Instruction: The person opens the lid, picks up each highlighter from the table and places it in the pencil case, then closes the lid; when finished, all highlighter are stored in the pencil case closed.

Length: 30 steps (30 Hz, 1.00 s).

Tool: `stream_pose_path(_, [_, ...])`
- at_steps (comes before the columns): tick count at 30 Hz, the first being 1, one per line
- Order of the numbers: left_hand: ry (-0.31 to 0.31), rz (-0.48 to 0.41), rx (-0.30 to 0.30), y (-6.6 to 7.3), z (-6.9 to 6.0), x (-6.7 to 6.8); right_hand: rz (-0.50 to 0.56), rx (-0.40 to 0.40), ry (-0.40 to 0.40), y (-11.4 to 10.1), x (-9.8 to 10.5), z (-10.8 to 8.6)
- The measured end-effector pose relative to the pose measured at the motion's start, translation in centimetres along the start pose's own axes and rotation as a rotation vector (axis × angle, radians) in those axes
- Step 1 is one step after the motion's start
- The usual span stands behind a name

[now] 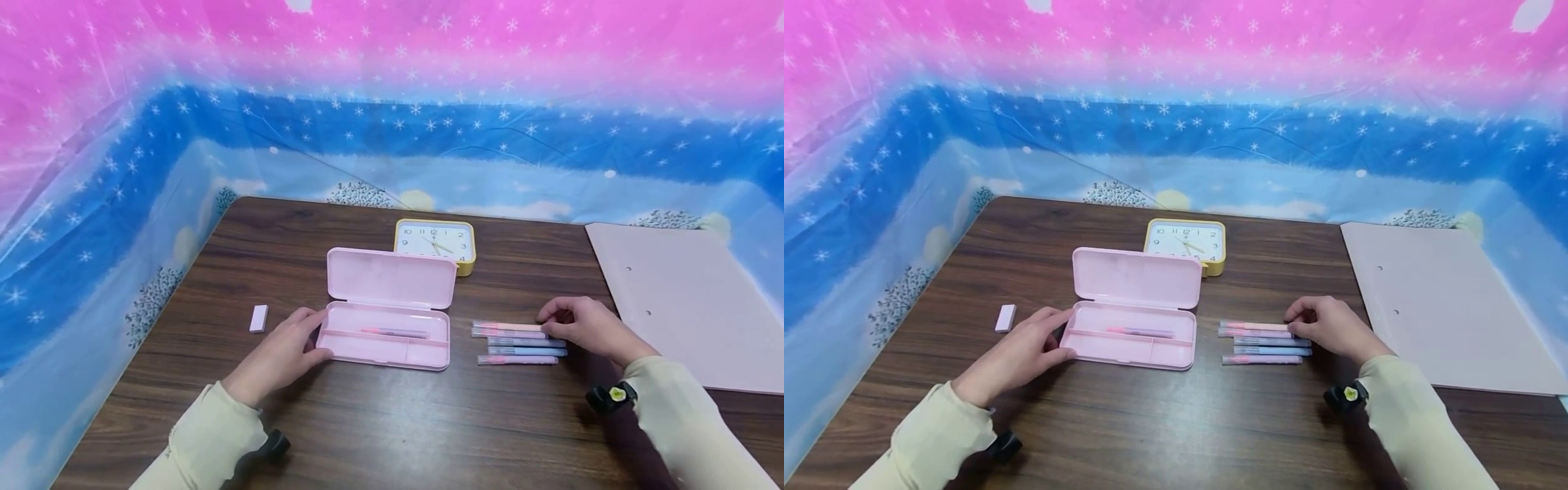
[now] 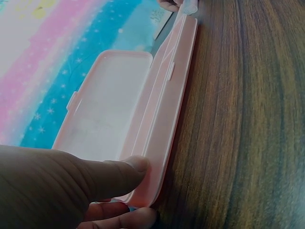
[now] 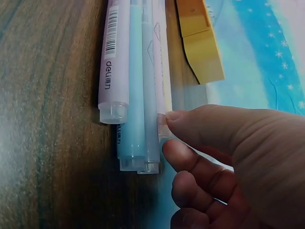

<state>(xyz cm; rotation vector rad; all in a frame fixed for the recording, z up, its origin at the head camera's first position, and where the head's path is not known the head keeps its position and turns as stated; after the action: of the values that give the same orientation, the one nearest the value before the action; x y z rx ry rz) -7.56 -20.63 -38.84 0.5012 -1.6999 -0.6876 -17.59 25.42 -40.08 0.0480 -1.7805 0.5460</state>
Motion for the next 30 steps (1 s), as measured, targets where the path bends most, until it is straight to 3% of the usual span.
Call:
stream_pose_path(18, [-0.006, 0.004, -0.007, -0.10, 0.12, -0.01, -0.007, 0.029, 0.005, 0.03, -0.24, 0.86])
stream_pose_path(30, [-0.006, 0.001, 0.001, 0.07, 0.06, 0.07, 0.014, 0.010, 0.069, -0.08, 0.48, 0.13])
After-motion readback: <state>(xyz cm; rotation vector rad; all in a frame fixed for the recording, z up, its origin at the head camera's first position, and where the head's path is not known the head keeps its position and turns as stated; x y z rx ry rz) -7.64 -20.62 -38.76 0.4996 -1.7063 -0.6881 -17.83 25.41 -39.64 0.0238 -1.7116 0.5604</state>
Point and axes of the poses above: each hand's wrist, its own z-axis towards the middle knuckle, its own x-axis out of the back of the hand, y = z × x, the point moved 1 cm from there along z, towards the middle knuckle, and after that the axes turned 14 degrees about -z, right-handed, at the moved point
